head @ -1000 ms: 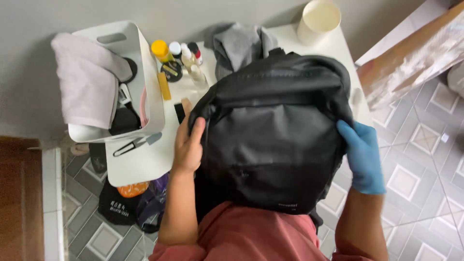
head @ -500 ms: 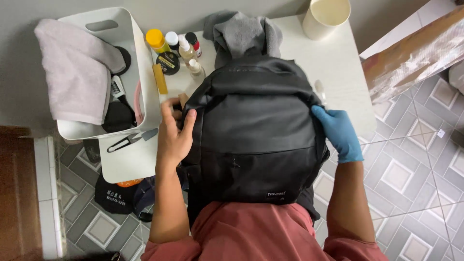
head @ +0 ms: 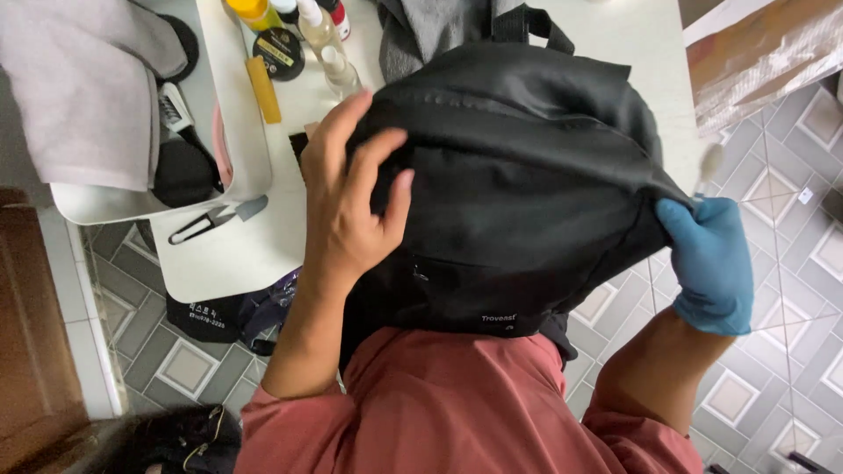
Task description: The person cleans a black backpack by wiping the surface with a cloth, spraying a liquid onto a label and the bag, and scrubbing a label with a brush.
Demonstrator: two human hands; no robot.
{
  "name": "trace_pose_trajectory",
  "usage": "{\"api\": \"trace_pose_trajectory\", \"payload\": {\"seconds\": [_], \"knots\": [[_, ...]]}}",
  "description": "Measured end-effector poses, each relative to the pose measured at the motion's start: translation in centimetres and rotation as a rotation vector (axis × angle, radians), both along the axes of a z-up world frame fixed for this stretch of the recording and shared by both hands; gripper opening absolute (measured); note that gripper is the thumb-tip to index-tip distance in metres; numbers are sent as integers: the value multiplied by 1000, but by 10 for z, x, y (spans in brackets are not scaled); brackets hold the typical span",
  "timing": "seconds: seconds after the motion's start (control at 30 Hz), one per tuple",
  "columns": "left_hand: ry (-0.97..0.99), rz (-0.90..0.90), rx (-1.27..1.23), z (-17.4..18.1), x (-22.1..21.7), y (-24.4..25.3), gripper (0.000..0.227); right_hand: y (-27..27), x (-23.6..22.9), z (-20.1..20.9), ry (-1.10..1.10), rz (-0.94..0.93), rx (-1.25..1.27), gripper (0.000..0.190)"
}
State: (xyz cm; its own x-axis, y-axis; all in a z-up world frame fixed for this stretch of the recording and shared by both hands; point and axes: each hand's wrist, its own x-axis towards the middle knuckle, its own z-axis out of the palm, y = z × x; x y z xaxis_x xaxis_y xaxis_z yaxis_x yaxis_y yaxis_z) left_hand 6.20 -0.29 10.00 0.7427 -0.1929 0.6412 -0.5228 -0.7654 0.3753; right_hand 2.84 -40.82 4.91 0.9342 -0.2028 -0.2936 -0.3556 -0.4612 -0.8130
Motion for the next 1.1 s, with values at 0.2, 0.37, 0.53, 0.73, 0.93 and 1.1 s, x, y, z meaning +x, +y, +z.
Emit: {"api": "trace_pose_trajectory", "payload": {"seconds": [0.2,0.37,0.53,0.73,0.93,1.1], "knots": [[232,-194,-265,41,6,4,17,-3,-44,54,106,-63,-222,17],[365,-294,-299,32,19,5,29,-53,-36,23,-71,30,-173,42],[366,-359,-375,-4,42,-4,35,-15,16,11,-37,-54,-62,41],[495,-80,-508,-30,0,-4,47,-15,10,-41,-196,-73,91,12],[543,0,-569,-41,-26,7,29,-14,-4,-43,-125,-199,-4,40],[615,26,-600,5,-34,8,20,12,-10,-7,36,-344,179,45]]}}
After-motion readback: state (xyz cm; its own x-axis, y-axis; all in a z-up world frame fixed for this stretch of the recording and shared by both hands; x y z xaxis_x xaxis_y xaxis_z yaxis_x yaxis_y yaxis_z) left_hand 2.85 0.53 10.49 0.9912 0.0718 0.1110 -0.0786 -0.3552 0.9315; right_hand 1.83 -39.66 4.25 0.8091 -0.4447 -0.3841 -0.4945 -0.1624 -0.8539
